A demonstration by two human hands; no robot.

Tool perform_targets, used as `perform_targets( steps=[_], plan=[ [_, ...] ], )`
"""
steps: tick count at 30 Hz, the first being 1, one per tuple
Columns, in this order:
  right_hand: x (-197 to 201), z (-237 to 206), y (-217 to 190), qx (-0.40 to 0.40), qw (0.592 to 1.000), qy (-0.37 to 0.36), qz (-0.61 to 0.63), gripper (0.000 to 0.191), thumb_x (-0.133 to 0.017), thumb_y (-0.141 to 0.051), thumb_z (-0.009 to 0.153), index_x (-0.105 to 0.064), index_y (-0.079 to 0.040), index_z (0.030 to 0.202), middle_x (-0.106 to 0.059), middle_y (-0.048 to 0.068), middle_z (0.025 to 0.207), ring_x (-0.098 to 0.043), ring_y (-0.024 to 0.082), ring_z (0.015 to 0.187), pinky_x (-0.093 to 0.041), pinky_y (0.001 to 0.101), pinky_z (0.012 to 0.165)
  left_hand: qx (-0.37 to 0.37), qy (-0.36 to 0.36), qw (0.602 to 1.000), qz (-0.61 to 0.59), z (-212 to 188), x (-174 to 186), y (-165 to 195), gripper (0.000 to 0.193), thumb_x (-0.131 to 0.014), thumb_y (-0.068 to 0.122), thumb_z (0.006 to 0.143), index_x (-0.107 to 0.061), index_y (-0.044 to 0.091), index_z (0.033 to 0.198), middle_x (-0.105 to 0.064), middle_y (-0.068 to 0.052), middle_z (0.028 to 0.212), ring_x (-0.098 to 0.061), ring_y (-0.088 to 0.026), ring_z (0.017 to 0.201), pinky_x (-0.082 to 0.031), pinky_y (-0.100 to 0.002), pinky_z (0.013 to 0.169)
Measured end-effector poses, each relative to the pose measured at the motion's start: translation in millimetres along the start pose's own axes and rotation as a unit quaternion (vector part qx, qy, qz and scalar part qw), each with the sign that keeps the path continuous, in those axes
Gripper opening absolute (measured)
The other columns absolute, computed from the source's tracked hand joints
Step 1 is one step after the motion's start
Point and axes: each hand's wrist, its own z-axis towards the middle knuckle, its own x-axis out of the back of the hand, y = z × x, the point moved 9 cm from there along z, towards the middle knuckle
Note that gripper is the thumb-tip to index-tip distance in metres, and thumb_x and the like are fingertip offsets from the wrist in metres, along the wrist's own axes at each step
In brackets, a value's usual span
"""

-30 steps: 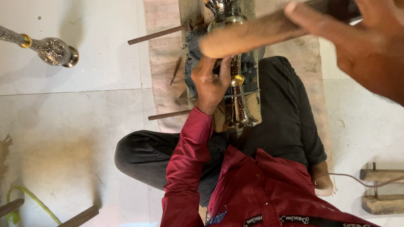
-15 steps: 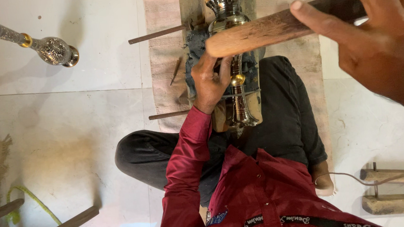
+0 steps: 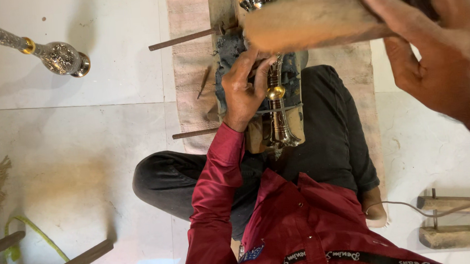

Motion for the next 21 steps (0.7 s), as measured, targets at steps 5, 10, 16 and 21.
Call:
perform_targets(
  steps=[5, 10, 16, 21],
  plan=[
    [-13.9, -18.4, 1.0, -0.023, 0.995, -0.033, -0.091, 0.059, -0.074, 0.004, 0.099, -0.069, -0.017, 0.154, -0.06, 0.015, 0.121, -0.056, 0.025, 0.102, -0.047, 0.0363, 0.085, -0.104, 0.063, 0.992, -0.046, 0.5, 2.0, 0.1, 0.021, -0.067, 0.0, 0.103, -0.066, 0.006, 0.123, -0.076, -0.009, 0.107, -0.079, -0.02, 0.095, -0.069, -0.037, 0.087],
    [-50.6, -32.2, 18.4, -0.011, 0.986, -0.086, -0.143, 0.057, -0.073, -0.007, 0.105, -0.065, -0.024, 0.158, -0.058, 0.008, 0.123, -0.054, 0.021, 0.105, -0.042, 0.0376, 0.097, 0.022, 0.117, 0.98, -0.159, -5.3, 17.1, -32.7, 0.039, -0.071, 0.001, 0.101, -0.051, 0.004, 0.135, -0.072, -0.011, 0.107, -0.077, -0.019, 0.098, -0.07, -0.034, 0.082],
    [-58.4, -22.2, 26.9, 0.02, 0.985, -0.047, -0.165, 0.053, -0.072, -0.007, 0.103, -0.062, -0.022, 0.154, -0.057, 0.006, 0.128, -0.056, 0.021, 0.113, -0.041, 0.0353, 0.092, 0.098, 0.179, 0.956, -0.212, -29.3, 4.5, -34.7, 0.036, -0.07, 0.0, 0.102, -0.048, 0.001, 0.131, -0.07, -0.011, 0.112, -0.071, -0.016, 0.102, -0.061, -0.029, 0.094],
    [-46.1, 6.4, 14.8, 0.064, 0.978, -0.039, -0.197, 0.06, -0.072, -0.006, 0.09, -0.068, -0.019, 0.149, -0.064, 0.008, 0.118, -0.062, 0.017, 0.102, -0.048, 0.0295, 0.081, 0.11, 0.209, 0.942, -0.237, -34.2, 0.5, -37.2, 0.037, -0.069, 0.003, 0.103, -0.046, 0.002, 0.132, -0.066, -0.009, 0.111, -0.067, -0.015, 0.105, -0.059, -0.029, 0.096]
  ],
)
